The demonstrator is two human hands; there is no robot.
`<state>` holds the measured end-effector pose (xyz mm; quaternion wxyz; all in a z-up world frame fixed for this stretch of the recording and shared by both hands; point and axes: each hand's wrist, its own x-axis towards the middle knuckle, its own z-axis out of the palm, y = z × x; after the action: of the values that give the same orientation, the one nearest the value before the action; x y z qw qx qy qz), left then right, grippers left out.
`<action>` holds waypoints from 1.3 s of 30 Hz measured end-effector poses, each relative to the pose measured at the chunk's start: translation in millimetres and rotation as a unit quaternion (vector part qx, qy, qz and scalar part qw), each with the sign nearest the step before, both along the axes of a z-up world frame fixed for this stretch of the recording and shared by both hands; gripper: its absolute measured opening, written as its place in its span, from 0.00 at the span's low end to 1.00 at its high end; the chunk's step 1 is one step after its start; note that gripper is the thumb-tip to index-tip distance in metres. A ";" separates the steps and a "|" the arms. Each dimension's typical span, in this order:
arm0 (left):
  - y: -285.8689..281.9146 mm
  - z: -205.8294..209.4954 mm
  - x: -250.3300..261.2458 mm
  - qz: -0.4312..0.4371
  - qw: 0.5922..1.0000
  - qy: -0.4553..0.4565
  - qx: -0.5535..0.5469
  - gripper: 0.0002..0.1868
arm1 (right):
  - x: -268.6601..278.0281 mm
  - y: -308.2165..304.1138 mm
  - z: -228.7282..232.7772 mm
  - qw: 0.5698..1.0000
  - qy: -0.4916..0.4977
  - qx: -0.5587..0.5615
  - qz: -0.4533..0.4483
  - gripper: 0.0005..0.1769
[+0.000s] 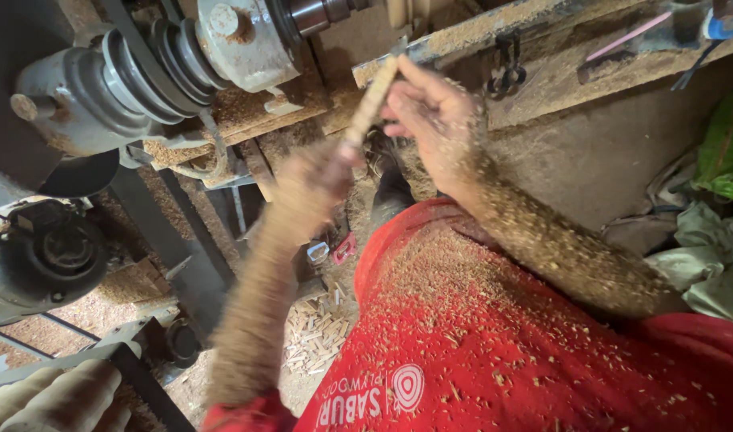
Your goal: The person shapes a piece of wood on a lathe using a chisel and then applies detail using a small hand tool.
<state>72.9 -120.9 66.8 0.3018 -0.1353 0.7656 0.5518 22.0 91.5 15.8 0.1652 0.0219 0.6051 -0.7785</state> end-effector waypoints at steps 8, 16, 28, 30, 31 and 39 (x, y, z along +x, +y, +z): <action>133.9 -53.9 42.7 0.272 0.944 0.024 0.183 0.15 | 2.0 27.2 -7.2 0.996 -0.051 0.064 0.045 0.35; 143.8 -51.7 33.7 0.311 0.931 0.015 0.193 0.17 | -11.3 38.2 -14.7 0.993 0.004 0.089 0.080 0.34; 130.1 -37.7 28.0 0.261 0.959 0.051 0.100 0.19 | -14.9 27.4 -16.0 0.992 0.017 0.098 0.072 0.31; 115.0 -31.0 29.3 0.225 0.971 0.033 0.068 0.20 | -12.7 20.5 -18.9 0.997 0.013 0.059 0.051 0.30; 105.7 -29.0 26.9 0.204 0.977 0.020 0.062 0.20 | -10.1 14.2 -20.5 0.999 0.003 0.025 0.027 0.30; 37.2 -11.7 0.9 0.078 0.995 -0.018 0.055 0.22 | -0.6 -10.0 -8.3 0.999 -0.043 -0.009 0.008 0.32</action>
<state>73.9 -83.7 55.1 0.2786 -0.1881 0.7154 0.6125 21.4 81.5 7.5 0.1973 0.0493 0.5907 -0.7809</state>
